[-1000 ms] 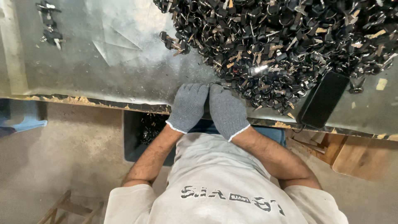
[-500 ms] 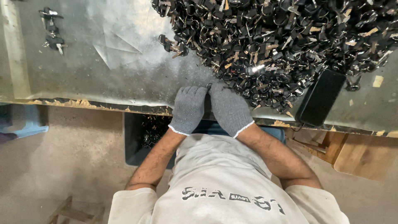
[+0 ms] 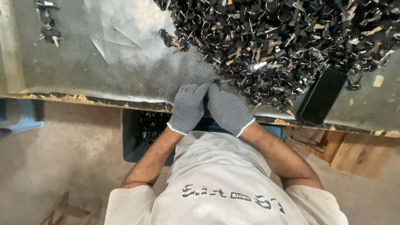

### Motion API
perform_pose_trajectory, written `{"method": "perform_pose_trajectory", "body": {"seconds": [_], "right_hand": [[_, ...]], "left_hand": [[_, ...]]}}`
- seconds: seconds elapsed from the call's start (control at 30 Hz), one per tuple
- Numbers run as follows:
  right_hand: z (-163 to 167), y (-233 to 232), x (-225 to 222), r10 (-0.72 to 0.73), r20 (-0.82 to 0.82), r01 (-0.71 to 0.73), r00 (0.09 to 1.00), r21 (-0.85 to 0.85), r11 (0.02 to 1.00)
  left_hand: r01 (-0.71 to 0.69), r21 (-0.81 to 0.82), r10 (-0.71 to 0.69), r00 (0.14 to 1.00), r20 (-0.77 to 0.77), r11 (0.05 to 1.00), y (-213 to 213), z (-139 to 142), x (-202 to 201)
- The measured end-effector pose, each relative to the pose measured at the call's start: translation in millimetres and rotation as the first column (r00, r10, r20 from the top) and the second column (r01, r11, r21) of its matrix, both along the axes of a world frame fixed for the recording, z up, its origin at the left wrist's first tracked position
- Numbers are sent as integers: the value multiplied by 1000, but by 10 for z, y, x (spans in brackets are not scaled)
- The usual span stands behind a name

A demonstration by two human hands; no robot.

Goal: The person sorts a large pile of keys on a workbench, picking keys one at a time and placing selected keys into a bin below the table while setting others aside on the bench surface. The person works through the pile continuously with both gloved hands.

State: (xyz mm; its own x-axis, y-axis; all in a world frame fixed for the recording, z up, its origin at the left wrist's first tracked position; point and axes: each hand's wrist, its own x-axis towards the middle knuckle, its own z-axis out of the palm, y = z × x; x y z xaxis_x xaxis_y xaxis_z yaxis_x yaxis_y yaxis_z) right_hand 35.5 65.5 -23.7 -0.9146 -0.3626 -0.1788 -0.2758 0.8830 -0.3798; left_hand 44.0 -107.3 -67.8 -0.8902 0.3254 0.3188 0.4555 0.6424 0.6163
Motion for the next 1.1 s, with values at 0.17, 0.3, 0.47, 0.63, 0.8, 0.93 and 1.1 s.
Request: {"method": "perform_pose_trajectory", "body": {"seconds": [0.17, 0.3, 0.47, 0.63, 0.8, 0.93, 1.1], "right_hand": [[117, 106, -142, -51, 265, 142, 963, -339, 930], [91, 30, 156, -15, -150, 17, 989, 11, 1000], [1, 85, 266, -28, -99, 36, 995, 78, 996], [55, 16, 117, 53, -217, -17, 975, 166, 986], [87, 61, 10, 61, 46, -57, 997, -97, 994], [-57, 37, 99, 10, -183, 13, 983, 123, 992], [-113, 157, 144, 23, -110, -26, 994, -24, 999]], "left_hand": [[-93, 71, 91, 996, 24, 993, -32, 99, -14], [-160, -134, 156, 987, -38, 978, 42, 151, 75], [-151, -49, 152, 988, 27, 987, 12, 135, 45], [-106, -91, 107, 994, 17, 990, 14, 90, 61], [-112, -61, 114, 993, 22, 992, 14, 76, 67], [-109, -34, 111, 993, 42, 993, 19, 127, 19], [-139, -65, 142, 989, 51, 988, -78, 230, -24]]}}
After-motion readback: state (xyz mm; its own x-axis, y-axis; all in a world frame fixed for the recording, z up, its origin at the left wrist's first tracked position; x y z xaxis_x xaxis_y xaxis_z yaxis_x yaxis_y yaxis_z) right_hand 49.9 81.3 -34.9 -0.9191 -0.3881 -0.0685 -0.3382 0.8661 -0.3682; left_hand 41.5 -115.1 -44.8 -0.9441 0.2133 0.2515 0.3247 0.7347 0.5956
